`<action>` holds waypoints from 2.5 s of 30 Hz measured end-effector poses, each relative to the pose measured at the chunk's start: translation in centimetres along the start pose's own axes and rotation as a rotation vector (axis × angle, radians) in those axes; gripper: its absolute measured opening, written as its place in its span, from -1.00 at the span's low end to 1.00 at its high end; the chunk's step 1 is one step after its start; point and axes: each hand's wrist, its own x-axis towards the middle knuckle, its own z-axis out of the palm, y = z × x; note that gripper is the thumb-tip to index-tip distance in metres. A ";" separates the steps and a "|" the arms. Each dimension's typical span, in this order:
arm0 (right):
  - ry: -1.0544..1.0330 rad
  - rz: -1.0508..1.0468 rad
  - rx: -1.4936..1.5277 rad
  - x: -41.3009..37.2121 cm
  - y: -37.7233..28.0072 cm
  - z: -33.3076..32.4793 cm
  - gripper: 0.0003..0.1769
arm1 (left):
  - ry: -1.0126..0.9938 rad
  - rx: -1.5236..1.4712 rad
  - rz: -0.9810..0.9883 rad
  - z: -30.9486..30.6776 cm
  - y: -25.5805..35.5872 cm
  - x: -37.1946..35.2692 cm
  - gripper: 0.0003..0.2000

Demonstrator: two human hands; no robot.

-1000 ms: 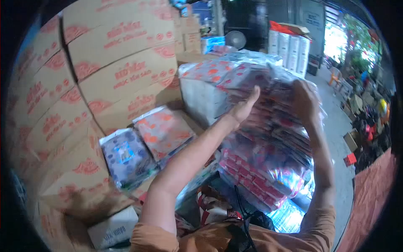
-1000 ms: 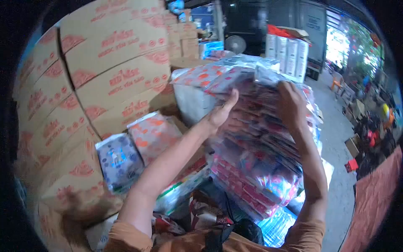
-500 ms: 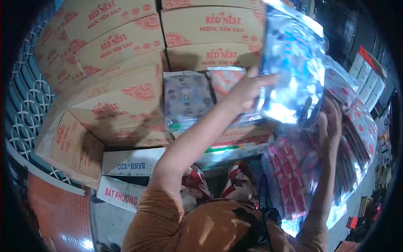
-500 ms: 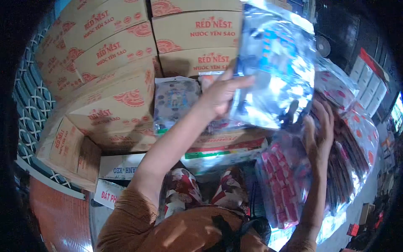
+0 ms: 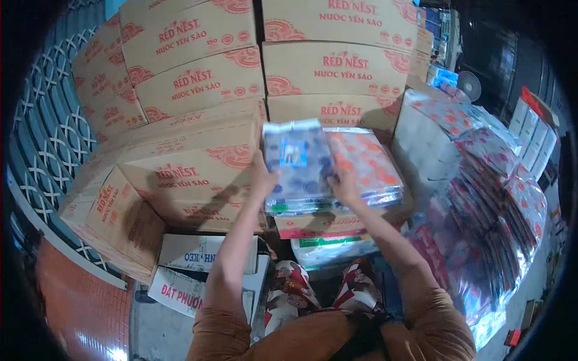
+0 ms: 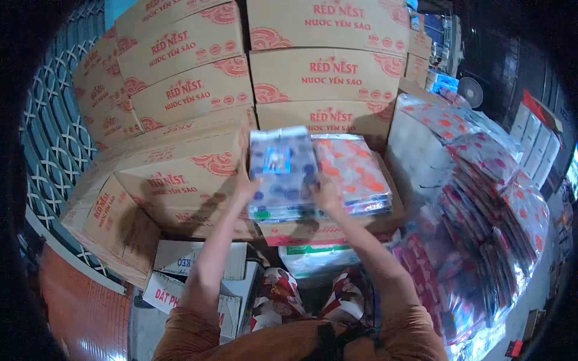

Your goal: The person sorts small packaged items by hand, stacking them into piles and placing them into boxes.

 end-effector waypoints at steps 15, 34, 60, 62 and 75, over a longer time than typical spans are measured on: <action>-0.173 -0.214 -0.565 -0.6 -2.2 5.2 -0.46 | -0.334 0.543 -0.053 3.4 2.6 0.5 -0.52; -0.559 -0.106 -0.405 1.9 -3.1 -4.8 -0.65 | -0.339 0.832 0.040 2.8 10.4 1.8 -0.40; -0.102 0.183 -1.252 -15.8 -6.2 -51.1 -0.75 | -1.122 0.406 0.862 22.7 22.6 -1.2 -0.30; 0.031 0.233 -1.210 -15.2 -9.0 -51.3 -0.69 | -1.083 0.077 0.674 20.7 27.9 -3.3 -0.43; 0.672 -0.667 -1.193 -7.7 -15.9 -46.6 -0.74 | -1.155 -1.121 0.613 8.6 45.7 -1.1 -0.65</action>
